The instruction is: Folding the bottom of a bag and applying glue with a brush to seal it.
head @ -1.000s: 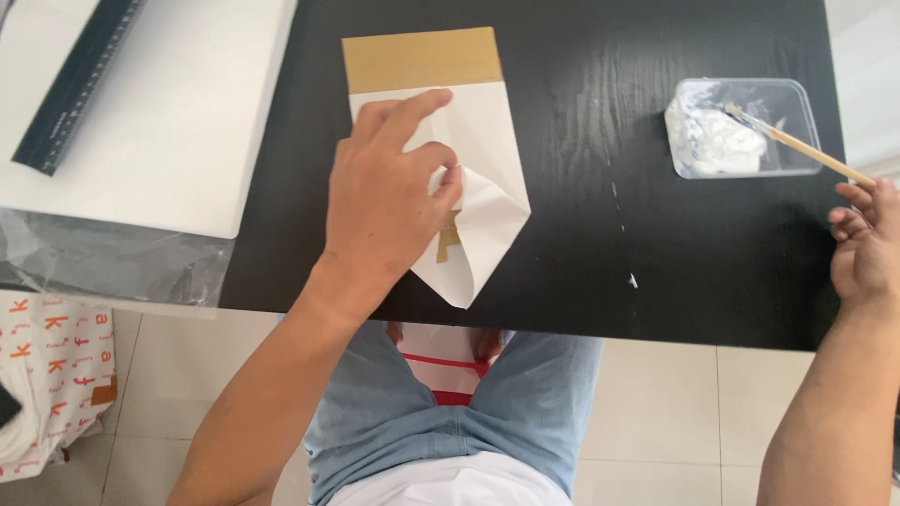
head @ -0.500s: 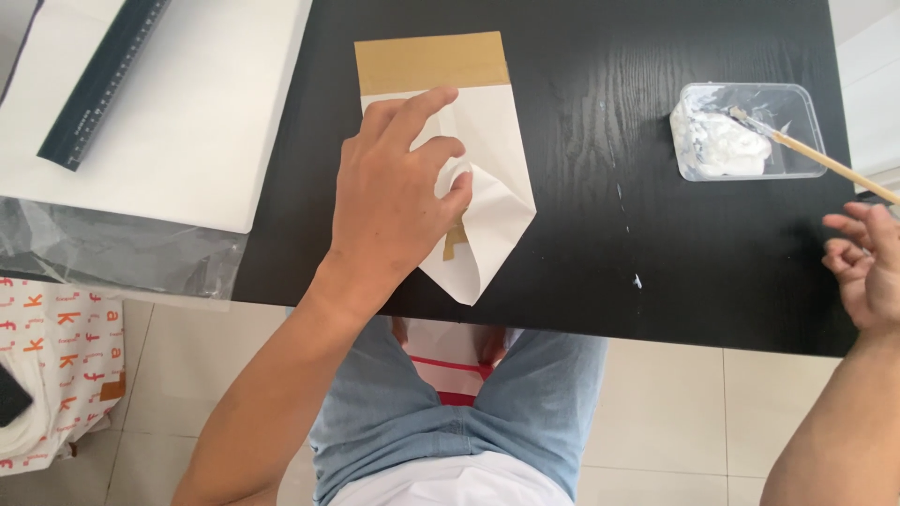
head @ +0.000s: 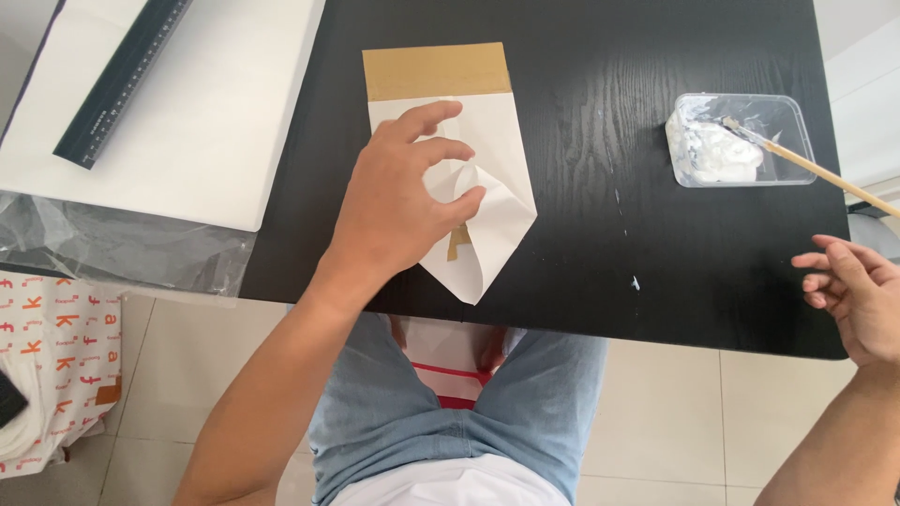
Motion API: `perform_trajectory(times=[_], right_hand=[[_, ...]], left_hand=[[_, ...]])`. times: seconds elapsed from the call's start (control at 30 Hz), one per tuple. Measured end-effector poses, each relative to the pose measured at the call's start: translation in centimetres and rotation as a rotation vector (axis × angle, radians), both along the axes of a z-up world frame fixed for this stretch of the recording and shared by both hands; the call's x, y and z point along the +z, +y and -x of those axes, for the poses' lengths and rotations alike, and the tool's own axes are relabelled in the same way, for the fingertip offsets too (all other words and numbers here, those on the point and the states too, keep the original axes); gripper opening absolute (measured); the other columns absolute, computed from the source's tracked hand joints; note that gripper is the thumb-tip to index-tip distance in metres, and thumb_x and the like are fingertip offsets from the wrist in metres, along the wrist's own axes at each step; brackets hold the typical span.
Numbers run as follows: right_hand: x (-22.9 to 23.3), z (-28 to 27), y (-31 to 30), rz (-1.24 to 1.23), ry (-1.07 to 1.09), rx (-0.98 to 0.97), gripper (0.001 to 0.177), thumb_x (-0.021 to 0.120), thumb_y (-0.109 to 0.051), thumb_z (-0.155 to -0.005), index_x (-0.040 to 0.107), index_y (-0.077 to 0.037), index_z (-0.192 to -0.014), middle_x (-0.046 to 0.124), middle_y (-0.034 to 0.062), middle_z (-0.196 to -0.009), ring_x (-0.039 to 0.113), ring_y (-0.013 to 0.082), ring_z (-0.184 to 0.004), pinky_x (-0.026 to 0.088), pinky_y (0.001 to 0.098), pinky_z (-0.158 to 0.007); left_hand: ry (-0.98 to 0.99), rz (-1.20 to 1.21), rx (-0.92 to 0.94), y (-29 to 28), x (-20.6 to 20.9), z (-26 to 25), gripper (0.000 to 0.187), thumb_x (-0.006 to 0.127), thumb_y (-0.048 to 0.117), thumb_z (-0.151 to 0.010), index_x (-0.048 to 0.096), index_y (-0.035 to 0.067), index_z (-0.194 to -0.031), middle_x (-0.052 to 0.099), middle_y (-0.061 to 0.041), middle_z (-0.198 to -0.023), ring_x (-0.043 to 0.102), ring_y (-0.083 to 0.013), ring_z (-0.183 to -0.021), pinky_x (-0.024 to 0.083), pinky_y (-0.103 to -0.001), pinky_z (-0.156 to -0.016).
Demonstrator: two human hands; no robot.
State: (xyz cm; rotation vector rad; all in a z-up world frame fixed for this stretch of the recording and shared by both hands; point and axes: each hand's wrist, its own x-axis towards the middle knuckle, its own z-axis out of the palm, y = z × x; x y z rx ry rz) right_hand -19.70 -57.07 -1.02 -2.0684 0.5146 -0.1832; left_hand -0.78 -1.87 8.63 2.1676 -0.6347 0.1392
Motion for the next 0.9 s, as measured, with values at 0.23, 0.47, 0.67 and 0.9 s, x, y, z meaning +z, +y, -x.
perform_trajectory(times=[0.23,0.47,0.67,0.9], right_hand=[[1.3,0.3,2.6,0.025,-0.072,0.026,0.03,0.036,-0.02,-0.132,0.05,0.001,-0.148,0.063,0.0193,-0.119,0.055,0.0209,-0.081,0.043,0.0298,-0.065],[4.4,-0.9,10.3,-0.001,-0.133,0.027,0.023,0.043,-0.014,-0.125,0.054,-0.002,-0.14,0.064,0.0148,-0.111,0.056,0.0165,-0.081,0.043,0.0236,-0.072],[5.6,-2.1,14.9,-0.045,-0.128,0.127,0.026,0.047,-0.005,-0.113,0.057,0.005,-0.135,0.066,0.0193,-0.103,0.056,0.0227,-0.076,0.043,0.0295,-0.07],[4.6,-3.7,16.8,-0.067,-0.118,0.214,0.026,0.053,-0.006,-0.107,0.06,0.001,-0.131,0.07,0.0151,-0.1,0.061,0.0205,-0.077,0.049,0.0285,-0.074]], left_hand=[[0.396,0.348,-0.048,2.3,2.8,1.2,0.031,0.072,0.03,-0.085,0.075,0.015,-0.113,0.069,0.003,-0.134,0.067,-0.0125,-0.124,0.056,-0.032,-0.105],[0.609,0.549,-0.477,5.1,0.7,6.5,0.033,0.069,0.028,-0.092,0.068,0.015,-0.122,0.072,-0.004,-0.119,0.069,-0.0161,-0.107,0.058,-0.033,-0.087],[1.153,0.168,-0.989,5.8,-10.4,11.0,0.041,0.069,0.038,-0.093,0.067,0.019,-0.129,0.07,-0.001,-0.125,0.067,-0.0129,-0.108,0.054,-0.026,-0.098],[1.245,0.404,0.024,5.4,-18.6,9.1,0.03,0.066,0.01,-0.074,0.082,0.009,-0.099,0.082,-0.005,-0.105,0.075,-0.02,-0.099,0.057,-0.031,-0.088]])
